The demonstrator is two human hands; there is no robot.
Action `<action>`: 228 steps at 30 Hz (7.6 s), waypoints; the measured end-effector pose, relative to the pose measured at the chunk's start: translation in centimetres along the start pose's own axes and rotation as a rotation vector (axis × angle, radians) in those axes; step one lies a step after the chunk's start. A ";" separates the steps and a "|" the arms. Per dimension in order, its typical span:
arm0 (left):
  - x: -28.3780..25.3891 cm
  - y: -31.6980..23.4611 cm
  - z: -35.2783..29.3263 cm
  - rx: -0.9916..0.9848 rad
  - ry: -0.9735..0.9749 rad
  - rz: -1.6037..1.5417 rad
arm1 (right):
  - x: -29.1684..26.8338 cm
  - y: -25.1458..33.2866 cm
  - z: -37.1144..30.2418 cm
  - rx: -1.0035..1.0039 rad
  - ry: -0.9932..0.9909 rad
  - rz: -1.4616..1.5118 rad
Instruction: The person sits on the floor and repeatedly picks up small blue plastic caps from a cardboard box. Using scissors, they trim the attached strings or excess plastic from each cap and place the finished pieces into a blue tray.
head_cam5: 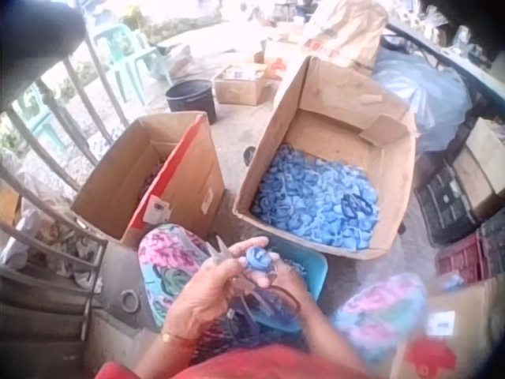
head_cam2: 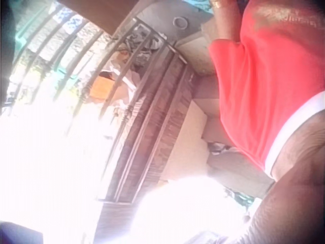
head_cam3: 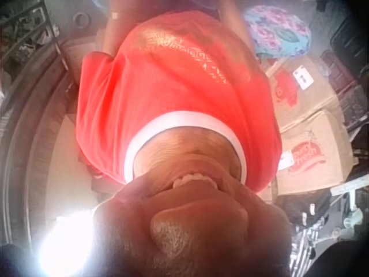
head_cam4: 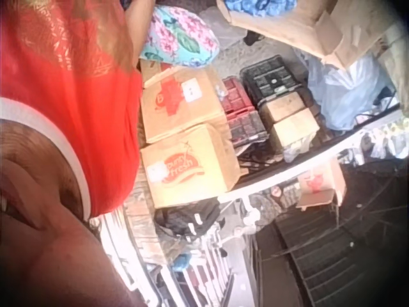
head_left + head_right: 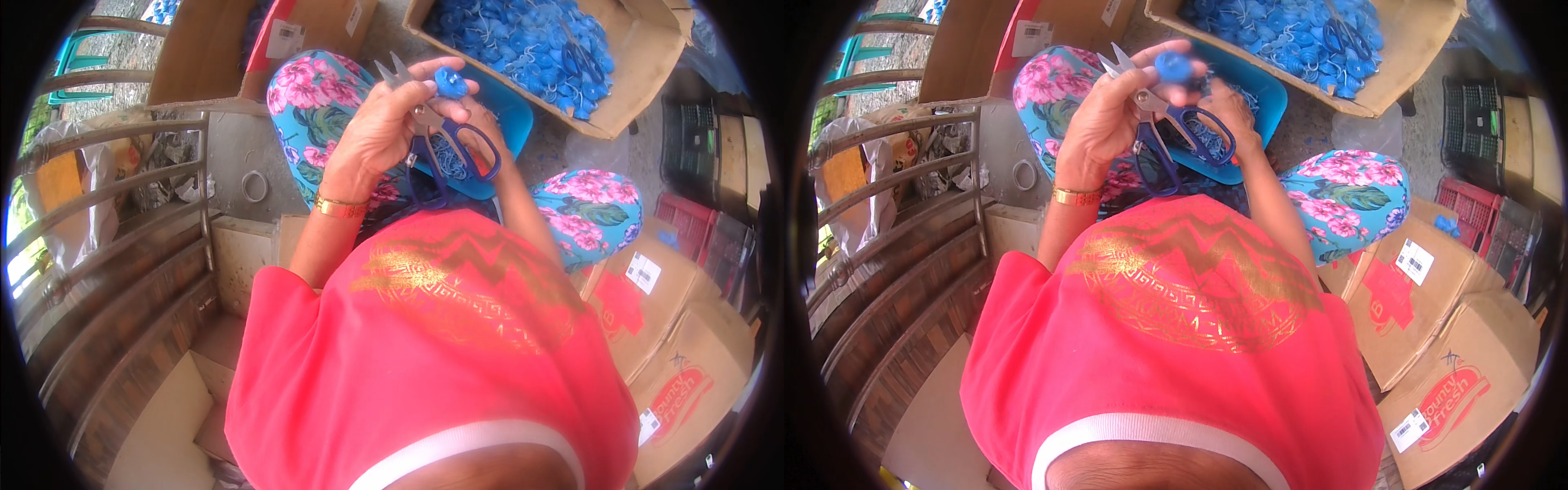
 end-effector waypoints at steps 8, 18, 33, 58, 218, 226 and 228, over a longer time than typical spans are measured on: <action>0.5 -0.5 0.0 0.048 -0.049 0.008 | -5.7 3.8 -6.6 0.177 0.000 0.616; 2.4 -0.7 -0.4 -0.023 -0.016 -0.093 | -10.1 6.5 -9.6 -0.031 -0.172 0.194; 2.0 3.4 -4.0 -0.303 -0.022 -0.397 | -2.8 1.9 -13.4 0.252 0.158 0.735; -0.4 5.1 -3.7 -0.298 -0.072 -0.510 | -3.2 2.4 -15.6 0.307 0.281 1.228; 2.8 1.4 -0.2 -0.055 -0.338 0.450 | -11.2 11.8 -14.9 -0.237 -0.217 0.271; 2.2 2.1 -0.2 -0.076 -0.356 0.295 | -10.7 12.2 -14.5 -0.260 -0.244 0.260; 2.0 2.4 -0.2 -0.083 -0.334 0.244 | -10.8 12.5 -14.4 -0.331 -0.302 0.233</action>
Point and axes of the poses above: each hand's wrist, its own z-axis towards the middle knuckle, its own x-axis out of the palm, y = z × x, the point moved 8 cm from there along z, towards the middle knuckle, and after that the axes turned 7 degrees about x, right-handed, at the moved point
